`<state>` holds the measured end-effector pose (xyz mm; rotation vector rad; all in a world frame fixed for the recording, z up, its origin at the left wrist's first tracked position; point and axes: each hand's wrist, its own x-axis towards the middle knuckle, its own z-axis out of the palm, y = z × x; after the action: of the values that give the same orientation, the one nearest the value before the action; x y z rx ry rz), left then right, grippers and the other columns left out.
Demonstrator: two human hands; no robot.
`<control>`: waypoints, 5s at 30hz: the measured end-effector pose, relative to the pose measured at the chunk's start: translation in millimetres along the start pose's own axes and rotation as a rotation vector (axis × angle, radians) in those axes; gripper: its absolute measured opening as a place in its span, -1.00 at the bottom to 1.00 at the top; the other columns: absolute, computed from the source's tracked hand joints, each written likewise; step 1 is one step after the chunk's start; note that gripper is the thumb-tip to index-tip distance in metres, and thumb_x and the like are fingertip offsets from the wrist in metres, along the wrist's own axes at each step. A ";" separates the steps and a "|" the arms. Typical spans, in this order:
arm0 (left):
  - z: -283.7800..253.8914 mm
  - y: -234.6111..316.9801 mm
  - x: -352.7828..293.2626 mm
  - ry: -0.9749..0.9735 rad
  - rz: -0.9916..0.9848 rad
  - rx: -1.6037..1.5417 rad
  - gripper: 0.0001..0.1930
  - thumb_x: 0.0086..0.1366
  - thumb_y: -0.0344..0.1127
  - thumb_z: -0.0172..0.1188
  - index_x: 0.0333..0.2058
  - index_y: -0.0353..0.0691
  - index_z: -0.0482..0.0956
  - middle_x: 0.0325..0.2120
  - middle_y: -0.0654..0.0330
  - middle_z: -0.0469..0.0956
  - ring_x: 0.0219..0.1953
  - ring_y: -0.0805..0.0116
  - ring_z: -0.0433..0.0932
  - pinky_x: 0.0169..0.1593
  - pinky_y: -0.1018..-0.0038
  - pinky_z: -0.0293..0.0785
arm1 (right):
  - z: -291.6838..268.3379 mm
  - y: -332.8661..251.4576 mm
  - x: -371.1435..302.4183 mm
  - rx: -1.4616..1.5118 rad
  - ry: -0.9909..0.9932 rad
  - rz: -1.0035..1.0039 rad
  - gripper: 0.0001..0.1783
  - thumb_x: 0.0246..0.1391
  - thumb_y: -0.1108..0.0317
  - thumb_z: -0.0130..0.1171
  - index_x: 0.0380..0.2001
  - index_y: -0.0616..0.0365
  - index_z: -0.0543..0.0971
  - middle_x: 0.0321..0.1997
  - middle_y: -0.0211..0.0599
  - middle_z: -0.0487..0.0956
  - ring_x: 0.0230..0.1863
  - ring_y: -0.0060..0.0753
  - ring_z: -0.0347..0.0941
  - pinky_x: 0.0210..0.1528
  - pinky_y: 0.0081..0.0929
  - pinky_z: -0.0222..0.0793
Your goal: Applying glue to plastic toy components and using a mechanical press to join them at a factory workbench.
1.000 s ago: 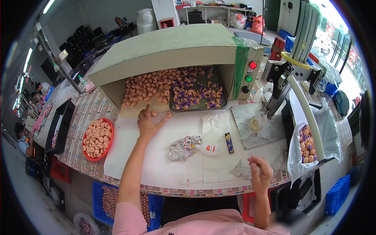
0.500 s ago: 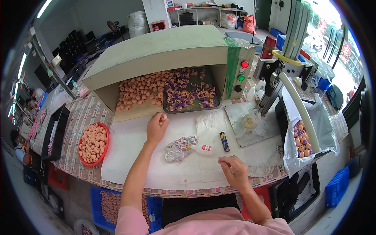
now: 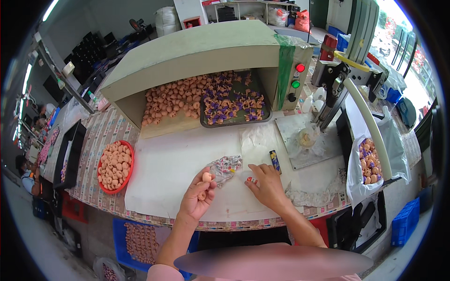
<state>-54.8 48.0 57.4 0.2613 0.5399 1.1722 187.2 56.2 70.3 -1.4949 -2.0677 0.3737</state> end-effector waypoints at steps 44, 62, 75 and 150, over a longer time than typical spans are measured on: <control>-10.3 -75.2 -11.9 -0.010 -0.186 -0.016 -0.67 0.36 -0.31 0.05 0.08 -0.16 0.39 -0.02 0.17 0.47 -0.11 0.41 0.56 -0.07 0.51 0.59 | 8.2 -3.3 -77.7 0.427 0.357 -0.009 -0.51 -0.34 0.29 0.52 -0.26 0.14 0.56 -0.38 -0.26 0.53 -0.36 -0.29 0.44 -0.31 -0.43 0.36; -13.3 -84.4 -10.5 -0.044 -0.147 -0.045 -0.73 0.31 -0.45 0.08 -0.01 -0.14 0.43 -0.01 0.14 0.47 -0.04 0.34 0.53 0.02 0.50 0.56 | -9.7 -1.7 -85.1 0.413 0.396 -0.067 -0.61 -0.30 0.36 0.50 -0.34 0.18 0.57 -0.46 -0.24 0.53 -0.51 -0.36 0.42 -0.47 -0.49 0.33; -12.0 -86.1 -7.3 -0.020 -0.136 -0.030 -0.70 0.27 -0.61 0.05 -0.07 -0.13 0.49 0.00 0.19 0.48 0.07 0.25 0.48 0.05 0.49 0.55 | 0.7 2.8 -85.7 0.409 0.374 -0.051 -0.58 -0.25 0.21 0.49 -0.34 0.18 0.56 -0.45 -0.27 0.54 -0.47 -0.36 0.42 -0.41 -0.47 0.31; 2.7 -63.1 -85.5 -0.157 -0.261 -0.330 -0.61 0.38 -0.21 0.01 0.12 -0.24 0.33 -0.13 0.08 0.46 -0.21 0.40 0.48 -0.20 0.55 0.57 | 47.8 29.7 213.5 -0.282 0.132 -0.155 -0.70 -0.17 0.53 0.23 -0.27 0.06 0.63 -0.22 -0.21 0.53 -0.03 -0.11 0.39 -0.01 -0.21 0.39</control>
<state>-26.9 -54.5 53.0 -0.0023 0.2285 0.9589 134.4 270.6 74.4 -1.4577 -2.1788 -0.0787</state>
